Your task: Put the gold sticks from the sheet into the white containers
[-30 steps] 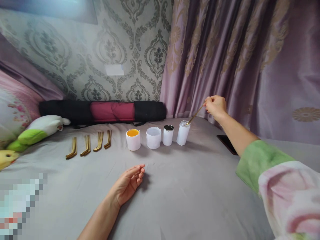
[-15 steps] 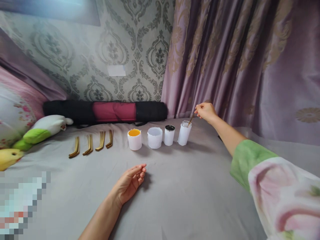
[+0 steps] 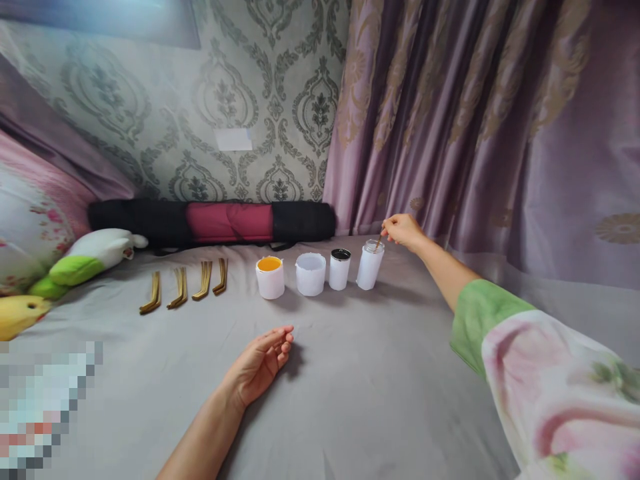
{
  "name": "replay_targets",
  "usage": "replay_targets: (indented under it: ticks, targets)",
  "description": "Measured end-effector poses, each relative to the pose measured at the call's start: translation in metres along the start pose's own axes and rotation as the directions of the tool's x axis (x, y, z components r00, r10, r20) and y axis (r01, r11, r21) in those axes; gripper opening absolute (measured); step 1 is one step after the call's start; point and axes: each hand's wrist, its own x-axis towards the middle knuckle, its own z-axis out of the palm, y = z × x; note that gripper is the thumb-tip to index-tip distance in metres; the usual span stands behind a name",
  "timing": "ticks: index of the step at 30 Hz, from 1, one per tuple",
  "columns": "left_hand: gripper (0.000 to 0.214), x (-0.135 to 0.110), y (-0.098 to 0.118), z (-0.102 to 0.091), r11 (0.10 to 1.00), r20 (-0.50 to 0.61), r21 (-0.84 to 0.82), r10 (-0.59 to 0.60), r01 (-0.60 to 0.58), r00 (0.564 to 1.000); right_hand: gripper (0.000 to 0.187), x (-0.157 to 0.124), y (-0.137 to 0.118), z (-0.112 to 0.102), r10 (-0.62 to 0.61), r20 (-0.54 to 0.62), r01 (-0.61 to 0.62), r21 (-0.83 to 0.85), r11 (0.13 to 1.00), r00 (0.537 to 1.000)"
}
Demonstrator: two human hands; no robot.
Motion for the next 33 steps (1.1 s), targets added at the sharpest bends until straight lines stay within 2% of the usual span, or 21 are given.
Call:
replay_targets:
  ticks: [15,33]
  targets:
    - [0.017,0.0,0.0,0.0,1.0,-0.004,0.006,0.006,-0.006,1.0,0.018,0.0,0.007,0.008,0.002,0.101,0.0,-0.022,1.0,0.995]
    - [0.015,0.0,0.001,0.001,1.0,-0.002,-0.004,0.005,-0.005,1.0,0.015,-0.002,0.006,0.014,0.063,0.129,-0.056,-0.056,0.997,0.99]
